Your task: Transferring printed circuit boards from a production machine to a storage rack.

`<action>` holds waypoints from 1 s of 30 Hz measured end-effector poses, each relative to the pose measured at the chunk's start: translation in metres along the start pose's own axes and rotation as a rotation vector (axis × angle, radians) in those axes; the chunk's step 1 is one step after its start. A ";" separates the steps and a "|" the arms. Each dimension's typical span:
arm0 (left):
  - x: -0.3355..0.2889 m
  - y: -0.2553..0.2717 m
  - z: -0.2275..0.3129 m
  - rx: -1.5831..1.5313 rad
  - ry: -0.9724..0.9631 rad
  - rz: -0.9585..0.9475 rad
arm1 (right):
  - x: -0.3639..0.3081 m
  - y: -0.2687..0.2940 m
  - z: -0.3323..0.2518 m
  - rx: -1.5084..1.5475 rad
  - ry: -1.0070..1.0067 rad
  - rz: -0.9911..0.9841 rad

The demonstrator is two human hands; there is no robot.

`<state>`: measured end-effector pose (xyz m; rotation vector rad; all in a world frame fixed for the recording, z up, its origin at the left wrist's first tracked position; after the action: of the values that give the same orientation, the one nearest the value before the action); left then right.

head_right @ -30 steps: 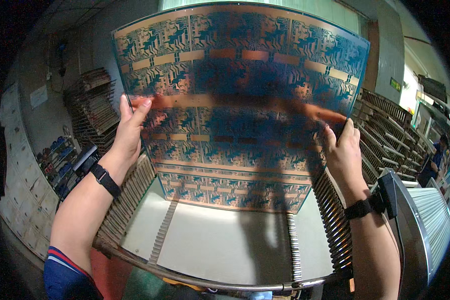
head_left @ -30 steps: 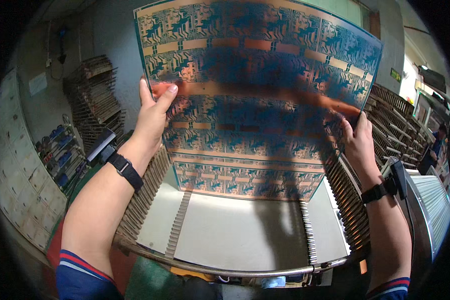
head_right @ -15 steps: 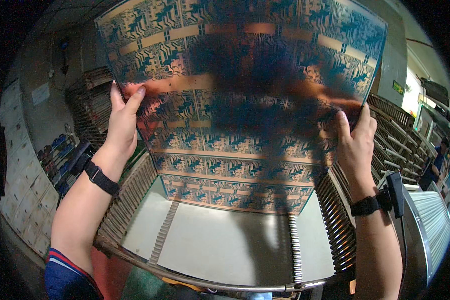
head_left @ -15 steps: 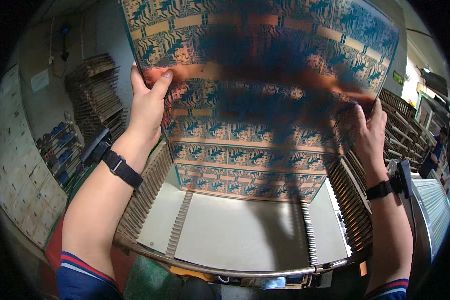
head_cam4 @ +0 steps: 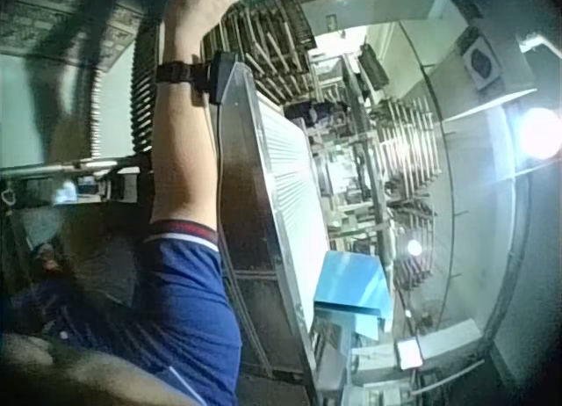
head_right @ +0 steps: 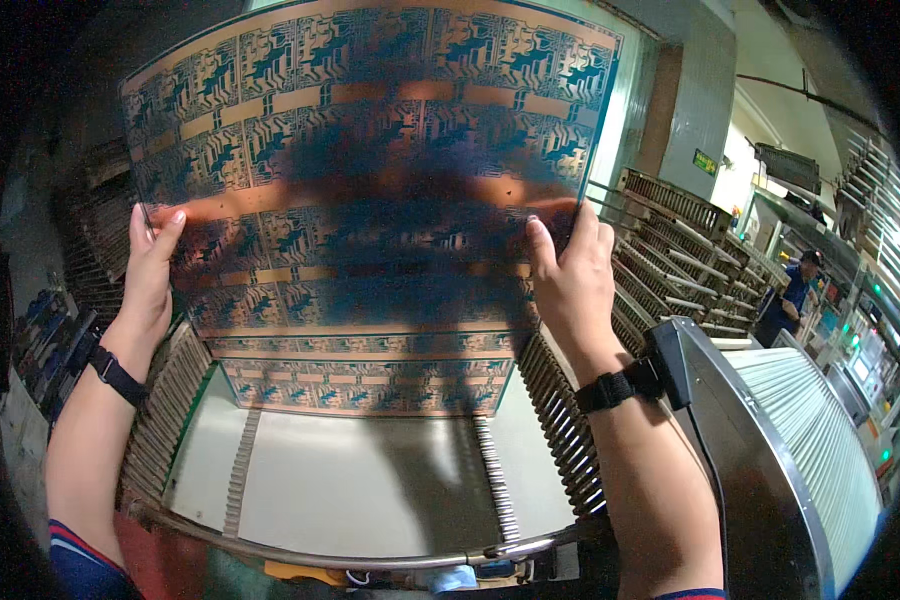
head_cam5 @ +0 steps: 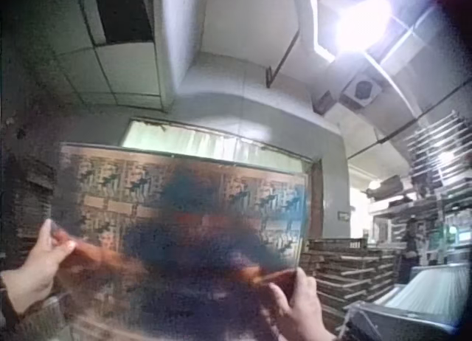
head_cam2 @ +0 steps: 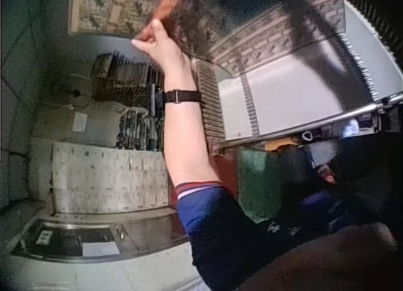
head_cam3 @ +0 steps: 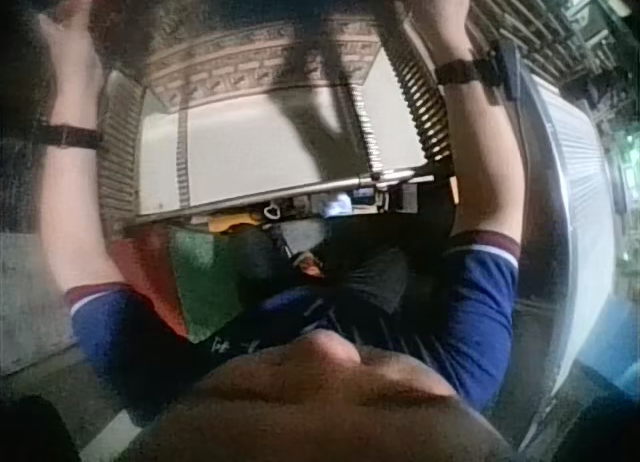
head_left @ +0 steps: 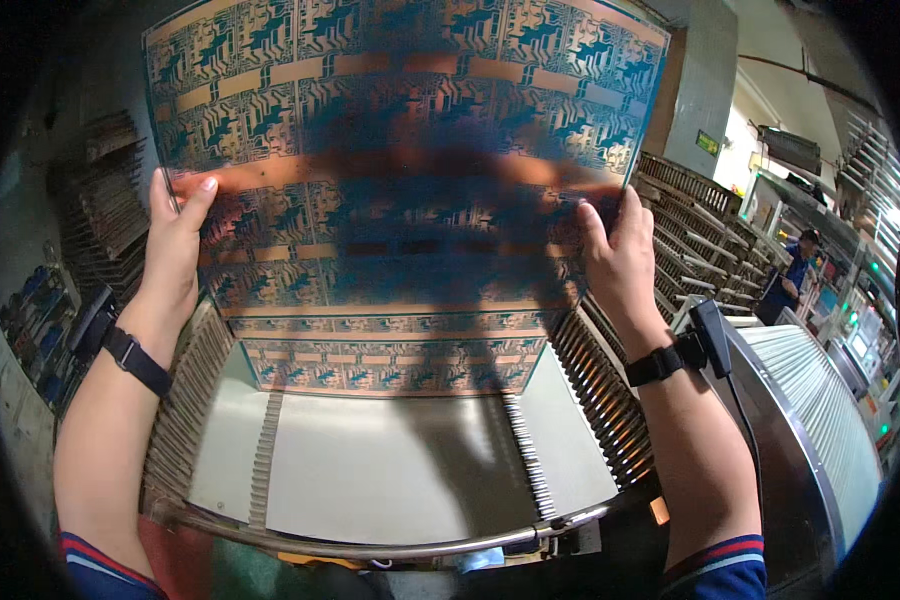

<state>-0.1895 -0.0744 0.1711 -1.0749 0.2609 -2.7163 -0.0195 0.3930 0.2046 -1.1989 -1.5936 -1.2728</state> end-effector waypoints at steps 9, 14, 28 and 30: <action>-0.003 -0.008 -0.001 0.039 -0.014 -0.060 | -0.003 -0.002 0.022 0.029 0.034 0.007; -0.003 -0.006 -0.012 0.032 0.040 -0.117 | -0.005 -0.007 0.019 0.095 -0.039 -0.119; 0.000 0.006 -0.027 0.046 0.113 -0.061 | 0.072 0.038 -0.113 -0.107 0.523 0.150; -0.001 0.002 -0.024 0.003 0.132 -0.076 | 0.092 0.039 -0.153 -0.198 0.673 0.171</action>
<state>-0.2049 -0.0738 0.1526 -0.9235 0.2408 -2.8596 -0.0064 0.2654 0.3345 -0.8586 -0.8766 -1.5325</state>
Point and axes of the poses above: each hand's wrist, its own x-axis towards the middle knuckle, its own y-axis out of the back of the hand, z = x × y, the point moved 9 cm from there along x, towards the middle knuckle, and after that the axes turned 4 degrees about z, right-handed, at the moved point
